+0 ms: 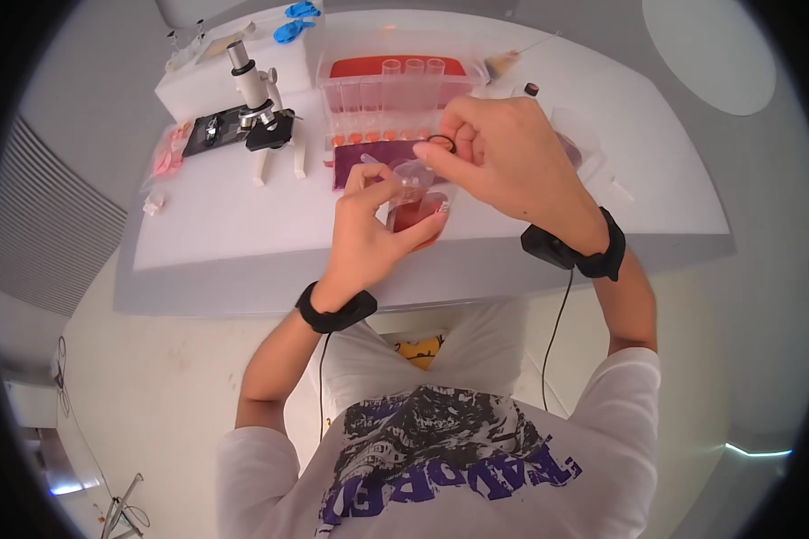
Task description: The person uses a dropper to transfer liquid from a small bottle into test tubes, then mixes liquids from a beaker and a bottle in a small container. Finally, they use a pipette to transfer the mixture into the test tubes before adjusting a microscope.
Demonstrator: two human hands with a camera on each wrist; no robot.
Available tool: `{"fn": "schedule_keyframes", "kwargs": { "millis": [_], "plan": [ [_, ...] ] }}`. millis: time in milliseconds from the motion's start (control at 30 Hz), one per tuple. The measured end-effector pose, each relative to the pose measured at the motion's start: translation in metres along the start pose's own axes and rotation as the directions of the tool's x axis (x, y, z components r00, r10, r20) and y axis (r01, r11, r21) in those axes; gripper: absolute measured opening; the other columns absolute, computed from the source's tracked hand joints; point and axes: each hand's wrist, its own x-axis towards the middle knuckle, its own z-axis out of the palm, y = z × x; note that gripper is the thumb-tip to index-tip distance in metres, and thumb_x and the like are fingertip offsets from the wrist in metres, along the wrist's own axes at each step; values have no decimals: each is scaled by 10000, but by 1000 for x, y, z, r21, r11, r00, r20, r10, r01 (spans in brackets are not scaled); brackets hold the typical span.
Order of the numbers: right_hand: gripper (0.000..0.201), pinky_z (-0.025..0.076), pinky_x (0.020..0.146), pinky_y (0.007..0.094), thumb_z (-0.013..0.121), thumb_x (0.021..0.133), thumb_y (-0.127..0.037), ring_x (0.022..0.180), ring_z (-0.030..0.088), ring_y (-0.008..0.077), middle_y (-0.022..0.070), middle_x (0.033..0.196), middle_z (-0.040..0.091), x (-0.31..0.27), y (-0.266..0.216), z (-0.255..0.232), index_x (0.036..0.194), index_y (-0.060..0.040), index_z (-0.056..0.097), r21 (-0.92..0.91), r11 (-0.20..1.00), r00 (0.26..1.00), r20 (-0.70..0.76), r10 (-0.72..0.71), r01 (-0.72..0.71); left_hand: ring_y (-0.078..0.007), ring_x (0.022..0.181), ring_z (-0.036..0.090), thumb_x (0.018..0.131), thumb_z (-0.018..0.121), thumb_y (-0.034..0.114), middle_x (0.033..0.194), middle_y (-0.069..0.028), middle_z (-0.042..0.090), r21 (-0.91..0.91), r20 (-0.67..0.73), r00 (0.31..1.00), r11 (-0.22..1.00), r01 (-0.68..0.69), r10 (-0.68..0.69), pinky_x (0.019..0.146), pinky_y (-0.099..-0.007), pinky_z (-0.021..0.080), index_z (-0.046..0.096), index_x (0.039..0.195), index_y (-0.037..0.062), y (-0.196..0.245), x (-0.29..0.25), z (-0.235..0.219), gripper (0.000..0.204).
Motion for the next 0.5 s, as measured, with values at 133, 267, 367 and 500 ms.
{"fn": "schedule_keyframes", "kwargs": {
  "millis": [133,267,367,500],
  "plan": [
    [231,562,710,415,780,940,-221,727,680,294,122,859,733,5,-2,4,1005,0,765,153,960,957,142,-255,233,-257,1116,637,805,1001,239,1084,-117,698,-222,168,984,971,90,-53,989,-393,542,828,1180,9,-16,-10,-20,473],
    [239,574,769,415,769,962,-241,805,706,289,98,931,739,9,0,9,1084,-37,787,316,905,932,131,-337,283,-263,1124,636,801,998,187,1092,-114,704,-192,173,983,977,94,-60,996,-403,534,819,1166,7,-19,-15,-34,445],
    [242,562,765,436,785,947,-257,808,701,295,98,896,712,10,1,18,1052,-38,774,136,935,944,-56,-324,329,-244,1159,650,833,964,156,1156,-78,736,-42,172,984,997,60,-52,1024,-380,517,808,1133,13,-22,-18,-41,367],
    [233,532,767,444,796,934,-237,838,689,287,102,919,697,12,4,14,1013,-27,732,-12,998,905,421,-58,69,-255,1146,647,833,965,151,1114,-83,730,-20,167,983,996,84,-79,1015,-390,519,795,1149,14,-15,-22,-40,384]
  ]
}}
